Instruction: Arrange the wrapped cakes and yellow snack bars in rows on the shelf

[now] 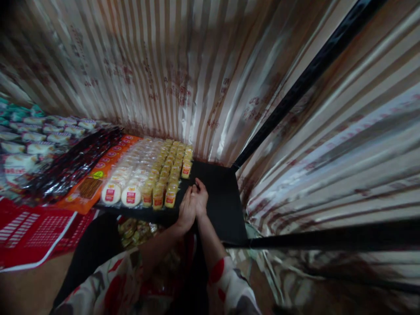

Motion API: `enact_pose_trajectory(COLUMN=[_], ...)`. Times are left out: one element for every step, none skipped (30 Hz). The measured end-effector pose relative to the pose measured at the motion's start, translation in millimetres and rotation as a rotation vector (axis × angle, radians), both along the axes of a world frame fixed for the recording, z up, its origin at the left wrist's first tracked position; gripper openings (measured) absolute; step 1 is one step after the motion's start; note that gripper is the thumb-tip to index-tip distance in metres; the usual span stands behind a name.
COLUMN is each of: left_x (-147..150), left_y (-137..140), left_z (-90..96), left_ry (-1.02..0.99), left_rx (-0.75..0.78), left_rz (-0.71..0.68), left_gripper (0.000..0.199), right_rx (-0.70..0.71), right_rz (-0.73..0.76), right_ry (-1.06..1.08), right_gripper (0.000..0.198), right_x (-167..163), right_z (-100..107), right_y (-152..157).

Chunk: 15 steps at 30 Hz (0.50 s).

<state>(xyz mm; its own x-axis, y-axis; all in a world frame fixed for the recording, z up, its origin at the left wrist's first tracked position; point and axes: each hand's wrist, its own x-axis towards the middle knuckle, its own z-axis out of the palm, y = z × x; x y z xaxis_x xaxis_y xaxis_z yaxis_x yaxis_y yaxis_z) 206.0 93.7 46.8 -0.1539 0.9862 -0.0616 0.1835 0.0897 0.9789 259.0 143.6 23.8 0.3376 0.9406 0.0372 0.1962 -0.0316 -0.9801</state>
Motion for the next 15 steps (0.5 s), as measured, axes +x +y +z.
enact_pose_trajectory(left_x=[-2.5,-6.5,-11.8,-18.5,-26.4,-35.2,-44.8,-54.9,-65.2,-75.3,-85.0,-94.2,-103.0,-111.6,-120.2], left_y=[-11.7,-24.8,-39.3,-54.6,-70.4,-86.1,-101.2,-115.0,-127.0,-136.7,-144.2,-149.8,-154.1,-158.1,-162.9], left_z=[1.3,2.9,4.5,5.6,5.9,5.3,3.6,1.1,-1.5,-3.4,-3.4,-0.4,6.3,17.2,32.0], left_ry=[0.013,0.027,0.04,0.052,0.06,0.064,0.063,0.063,0.059,0.058,0.073,0.093,0.103,0.08,0.014], left_rx=[0.008,0.022,0.047,0.074,0.1,0.124,0.131,0.134,0.14,0.14,0.115,0.074,0.028,0.004,0.001], left_rz=[-0.016,-0.036,-0.059,-0.081,-0.104,-0.133,-0.153,-0.188,-0.234,-0.257,-0.259,-0.223,-0.187,-0.196,-0.262], left_gripper=[0.042,0.042,0.041,0.041,0.04,0.04,0.038,0.037,0.035,0.034,0.032,0.029,0.026,0.025,0.024], right_rx=[-0.028,-0.033,-0.02,0.003,0.034,0.067,0.097,0.13,0.158,0.168,0.159,0.129,0.079,0.017,-0.051], right_rz=[-0.016,-0.03,-0.04,-0.042,-0.037,-0.025,0.0,0.028,0.061,0.112,0.158,0.201,0.243,0.274,0.31], right_ry=[0.033,0.051,0.051,0.03,-0.007,-0.055,-0.108,-0.159,-0.202,-0.234,-0.26,-0.285,-0.309,-0.329,-0.345], right_gripper=[0.046,0.047,0.046,0.044,0.041,0.037,0.033,0.03,0.028,0.027,0.027,0.027,0.027,0.027,0.025], right_x=[-1.6,-3.8,-6.3,-9.0,-11.6,-14.0,-16.1,-17.8,-19.1,-19.9,-20.3,-20.2,-19.8,-19.3,-18.9], right_z=[0.8,1.6,2.4,3.5,4.7,6.0,7.1,7.6,7.0,5.1,1.5,-3.7,-10.3,-17.8,-25.8], right_y=[-12.3,-25.9,-40.8,-56.7,-73.3,-90.2,-107.1,-123.5,-139.0,-153.2,-165.8,-176.5,-185.3,-192.2,-197.2])
